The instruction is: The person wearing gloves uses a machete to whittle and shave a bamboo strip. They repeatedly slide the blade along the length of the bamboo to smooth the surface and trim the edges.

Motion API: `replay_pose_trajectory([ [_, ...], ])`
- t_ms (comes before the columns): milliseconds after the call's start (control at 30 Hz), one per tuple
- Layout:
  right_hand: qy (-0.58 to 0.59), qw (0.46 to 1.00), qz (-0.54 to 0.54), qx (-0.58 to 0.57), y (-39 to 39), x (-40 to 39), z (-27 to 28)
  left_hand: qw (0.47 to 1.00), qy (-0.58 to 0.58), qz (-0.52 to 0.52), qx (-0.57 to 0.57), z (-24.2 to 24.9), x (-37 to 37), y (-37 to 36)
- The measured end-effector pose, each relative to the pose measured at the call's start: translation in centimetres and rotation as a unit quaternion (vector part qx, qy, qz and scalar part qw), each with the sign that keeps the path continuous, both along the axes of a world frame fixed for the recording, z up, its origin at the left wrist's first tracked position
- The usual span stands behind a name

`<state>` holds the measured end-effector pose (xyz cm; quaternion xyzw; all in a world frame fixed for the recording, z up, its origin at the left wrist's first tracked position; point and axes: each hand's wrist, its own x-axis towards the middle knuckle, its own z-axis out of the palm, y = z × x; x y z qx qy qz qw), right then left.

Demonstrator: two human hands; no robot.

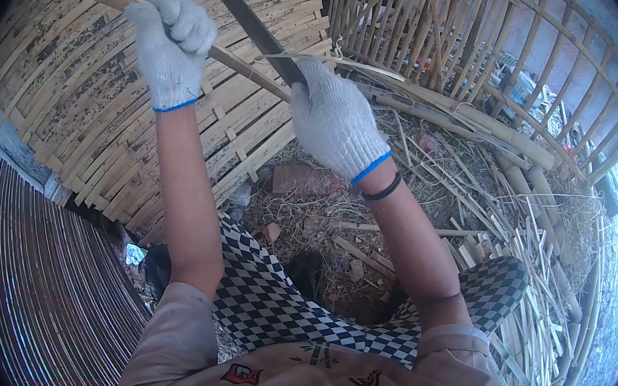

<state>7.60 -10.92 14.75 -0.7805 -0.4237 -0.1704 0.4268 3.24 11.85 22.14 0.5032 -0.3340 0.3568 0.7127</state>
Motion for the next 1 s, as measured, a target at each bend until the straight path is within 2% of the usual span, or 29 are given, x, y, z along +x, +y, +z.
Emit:
replay_pose_trajectory([
  [33,-0.004,1.000,-0.004,-0.016,0.0,-0.1,0.7,0.999,-0.001,-0.046,0.015,0.1,0.0,0.3],
  [233,-0.048,0.994,-0.025,-0.099,-0.4,-1.0,3.6,0.994,0.016,0.079,-0.068,0.5,0.4,-2.1],
  [333,0.011,0.980,-0.047,-0.191,-1.8,-1.7,4.1,0.988,0.008,0.124,-0.091,0.8,1.1,-2.5],
  [433,-0.017,0.980,-0.056,-0.192,-3.9,-2.2,3.3,0.982,0.003,0.158,-0.107,1.1,1.4,-3.1],
  [633,-0.034,0.969,-0.086,-0.229,-5.9,-3.8,3.8,0.979,-0.014,0.170,-0.112,1.2,2.3,-3.2],
  [833,-0.052,0.961,-0.073,-0.263,-4.9,-3.6,3.5,0.975,-0.011,0.185,-0.121,1.5,2.6,-2.9],
  [900,-0.172,0.959,-0.014,-0.224,-4.7,-1.8,2.0,0.979,-0.002,0.172,-0.110,1.5,2.6,-2.1],
  [967,-0.194,0.955,-0.001,-0.226,-4.6,-0.8,1.5,0.985,0.000,0.145,-0.088,1.7,2.6,-1.1],
  [1000,-0.158,0.955,-0.017,-0.249,-3.6,-1.5,3.0,0.989,-0.001,0.125,-0.073,1.8,2.6,-0.7],
])
